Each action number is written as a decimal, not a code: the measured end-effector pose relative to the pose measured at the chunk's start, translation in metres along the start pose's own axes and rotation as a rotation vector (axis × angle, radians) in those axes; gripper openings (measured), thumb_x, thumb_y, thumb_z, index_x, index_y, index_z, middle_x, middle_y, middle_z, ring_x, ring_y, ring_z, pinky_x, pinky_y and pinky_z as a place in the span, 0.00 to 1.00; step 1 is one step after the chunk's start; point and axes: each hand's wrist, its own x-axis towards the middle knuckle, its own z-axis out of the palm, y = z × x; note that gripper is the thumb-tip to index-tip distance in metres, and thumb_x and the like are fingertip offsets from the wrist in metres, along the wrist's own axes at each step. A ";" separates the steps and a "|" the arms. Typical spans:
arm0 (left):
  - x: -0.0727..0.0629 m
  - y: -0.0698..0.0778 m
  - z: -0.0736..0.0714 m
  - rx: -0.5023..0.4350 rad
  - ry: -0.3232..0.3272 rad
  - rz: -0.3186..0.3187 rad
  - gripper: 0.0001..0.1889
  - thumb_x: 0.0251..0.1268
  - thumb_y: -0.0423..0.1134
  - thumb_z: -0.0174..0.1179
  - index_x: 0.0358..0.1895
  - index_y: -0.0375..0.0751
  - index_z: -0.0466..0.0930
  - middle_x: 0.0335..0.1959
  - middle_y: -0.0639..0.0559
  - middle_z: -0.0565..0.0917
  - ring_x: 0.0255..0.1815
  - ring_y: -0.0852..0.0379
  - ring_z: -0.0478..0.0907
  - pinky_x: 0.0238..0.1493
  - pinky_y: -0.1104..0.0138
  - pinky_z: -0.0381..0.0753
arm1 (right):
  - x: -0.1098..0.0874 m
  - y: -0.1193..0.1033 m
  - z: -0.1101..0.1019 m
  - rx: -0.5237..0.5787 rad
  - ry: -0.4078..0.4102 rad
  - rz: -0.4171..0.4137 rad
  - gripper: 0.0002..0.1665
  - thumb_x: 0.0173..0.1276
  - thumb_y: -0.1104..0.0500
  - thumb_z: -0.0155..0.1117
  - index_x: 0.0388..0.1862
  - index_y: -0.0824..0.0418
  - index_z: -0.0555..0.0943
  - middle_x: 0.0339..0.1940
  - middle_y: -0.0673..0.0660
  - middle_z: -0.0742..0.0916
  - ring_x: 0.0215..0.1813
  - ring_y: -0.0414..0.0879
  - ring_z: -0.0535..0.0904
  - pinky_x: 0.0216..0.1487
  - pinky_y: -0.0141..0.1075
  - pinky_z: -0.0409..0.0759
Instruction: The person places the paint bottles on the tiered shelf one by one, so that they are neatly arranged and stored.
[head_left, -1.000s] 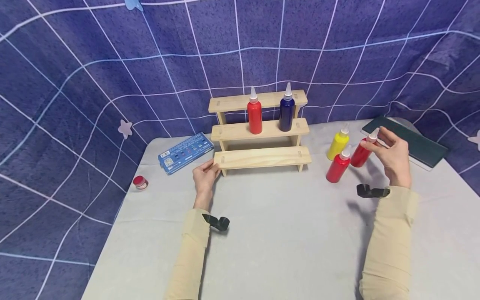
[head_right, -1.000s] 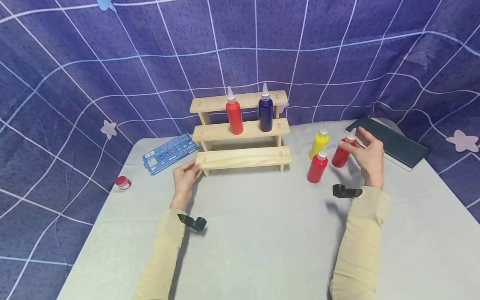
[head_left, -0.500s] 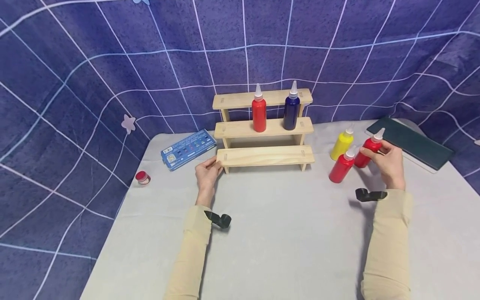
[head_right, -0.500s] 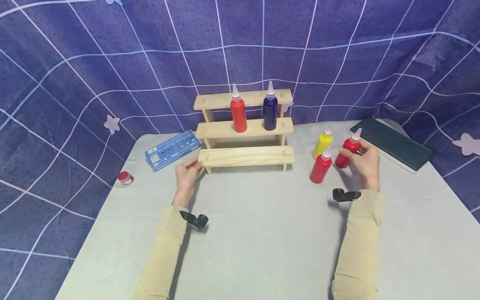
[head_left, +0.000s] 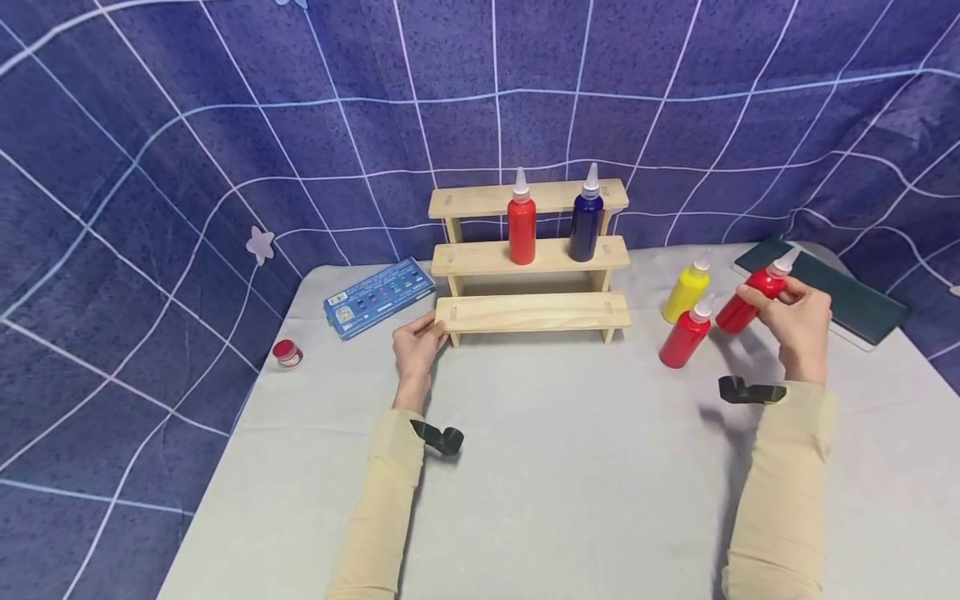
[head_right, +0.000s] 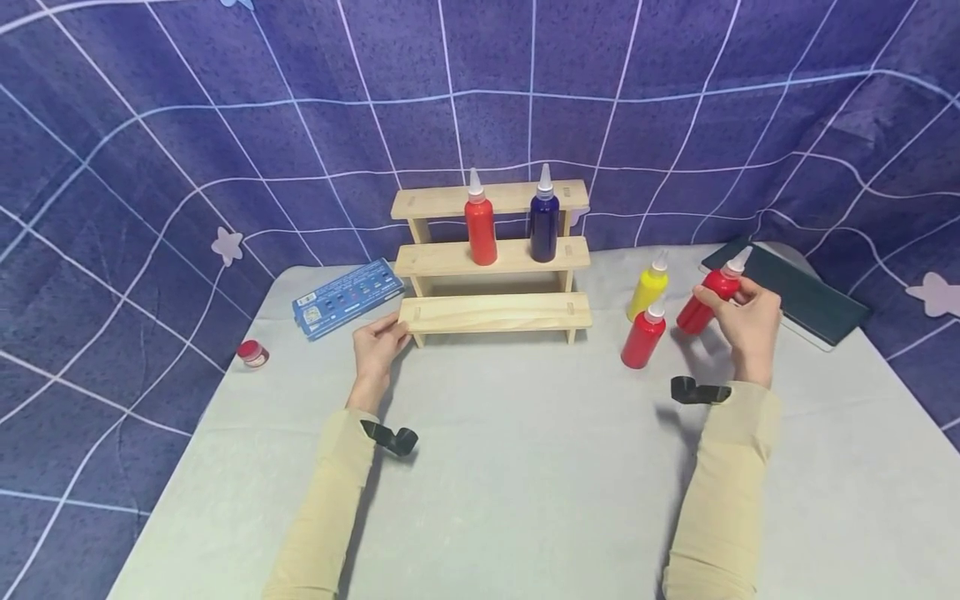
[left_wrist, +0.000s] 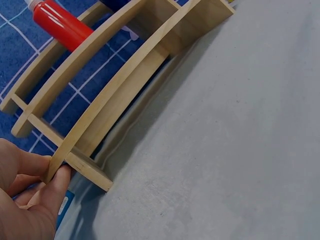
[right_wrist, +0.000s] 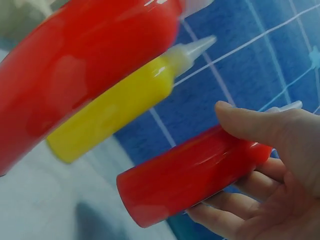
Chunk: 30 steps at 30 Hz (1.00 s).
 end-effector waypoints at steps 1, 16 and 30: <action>0.000 0.000 0.000 0.001 -0.001 0.000 0.19 0.63 0.24 0.59 0.58 0.29 0.78 0.54 0.33 0.81 0.47 0.53 0.82 0.43 0.75 0.86 | -0.001 -0.003 0.000 0.003 0.012 0.001 0.35 0.55 0.63 0.76 0.62 0.64 0.75 0.21 0.35 0.85 0.27 0.28 0.80 0.29 0.16 0.80; 0.001 -0.001 0.000 -0.005 0.002 0.001 0.19 0.63 0.24 0.59 0.58 0.29 0.78 0.54 0.33 0.81 0.51 0.49 0.81 0.45 0.74 0.86 | -0.025 -0.056 0.013 -0.081 0.120 -0.103 0.17 0.51 0.62 0.79 0.38 0.46 0.85 0.20 0.35 0.84 0.27 0.30 0.78 0.27 0.15 0.77; 0.000 -0.001 0.000 0.027 0.013 0.002 0.18 0.63 0.25 0.60 0.57 0.31 0.79 0.53 0.34 0.82 0.48 0.51 0.82 0.45 0.74 0.85 | -0.044 -0.087 0.037 -0.060 0.084 -0.198 0.24 0.50 0.61 0.80 0.48 0.53 0.85 0.26 0.38 0.85 0.33 0.34 0.78 0.30 0.16 0.79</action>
